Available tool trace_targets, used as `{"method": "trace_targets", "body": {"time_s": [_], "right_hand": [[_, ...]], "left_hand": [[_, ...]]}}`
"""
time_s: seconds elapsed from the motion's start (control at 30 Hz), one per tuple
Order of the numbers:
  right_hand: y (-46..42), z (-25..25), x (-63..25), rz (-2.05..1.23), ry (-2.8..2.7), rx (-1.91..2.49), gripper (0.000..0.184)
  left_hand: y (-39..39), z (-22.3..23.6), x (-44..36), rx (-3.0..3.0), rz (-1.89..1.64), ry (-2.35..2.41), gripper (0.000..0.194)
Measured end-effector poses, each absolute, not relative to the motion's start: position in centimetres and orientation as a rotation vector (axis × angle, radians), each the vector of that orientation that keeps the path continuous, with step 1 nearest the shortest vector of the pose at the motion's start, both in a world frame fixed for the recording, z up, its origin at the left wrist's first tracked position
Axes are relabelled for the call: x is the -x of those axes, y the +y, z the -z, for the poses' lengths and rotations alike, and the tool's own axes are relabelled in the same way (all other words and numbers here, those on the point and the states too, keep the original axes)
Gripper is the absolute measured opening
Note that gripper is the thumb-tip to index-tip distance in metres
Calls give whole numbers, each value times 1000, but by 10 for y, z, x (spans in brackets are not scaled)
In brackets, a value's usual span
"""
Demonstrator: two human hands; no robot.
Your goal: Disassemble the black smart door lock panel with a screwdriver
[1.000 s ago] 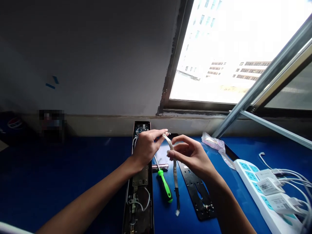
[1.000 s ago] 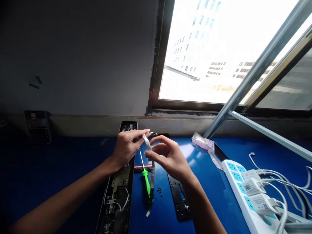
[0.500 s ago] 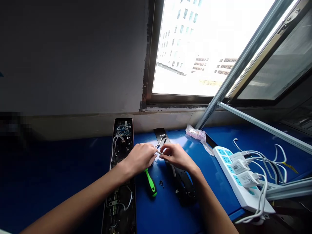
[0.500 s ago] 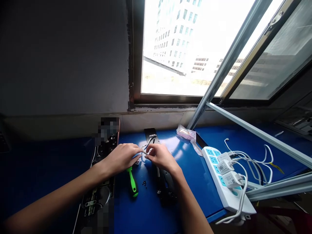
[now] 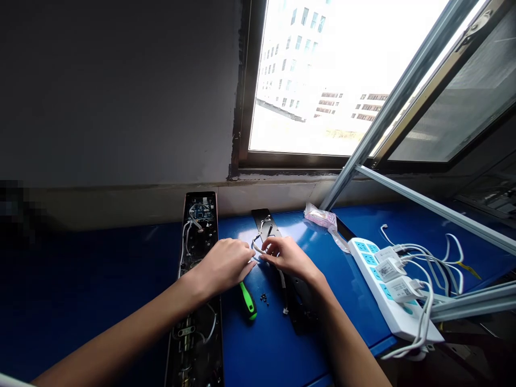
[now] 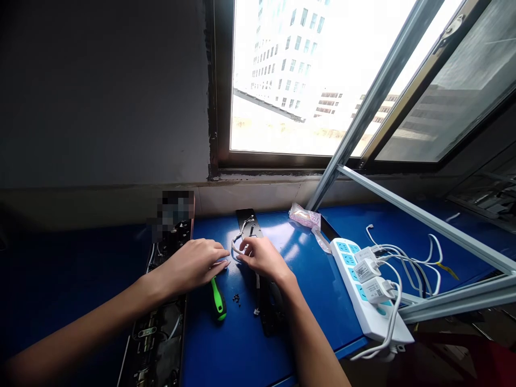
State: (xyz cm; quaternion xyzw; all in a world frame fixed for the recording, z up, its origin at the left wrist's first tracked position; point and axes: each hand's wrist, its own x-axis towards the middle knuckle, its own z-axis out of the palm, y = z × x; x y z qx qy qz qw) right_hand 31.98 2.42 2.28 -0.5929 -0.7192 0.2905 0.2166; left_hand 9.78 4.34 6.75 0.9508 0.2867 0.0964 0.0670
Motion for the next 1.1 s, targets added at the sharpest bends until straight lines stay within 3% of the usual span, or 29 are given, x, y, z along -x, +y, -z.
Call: {"method": "trace_targets", "body": {"time_s": [0.3, 0.47, 0.7, 0.9, 1.1], "right_hand": [[20, -33, -325, -795, -2003, 1619, 23], [11, -58, -311, -610, -1991, 1570, 27], [-7, -100, -255, -656, -2176, 1270, 20], [-2, -98, -209, -382, -2472, 1185, 34], [10, -84, -191, -314, -2523, 1164, 21]], "left_hand": [[33, -84, -56, -2853, -596, 688, 24], [28, -92, -36, -2797, -598, 713, 26], [36, -104, 9, -2567, -541, 855, 17], [44, -111, 30, -2523, -502, 901, 15], [46, -116, 32, -2541, -410, 946, 18]]}}
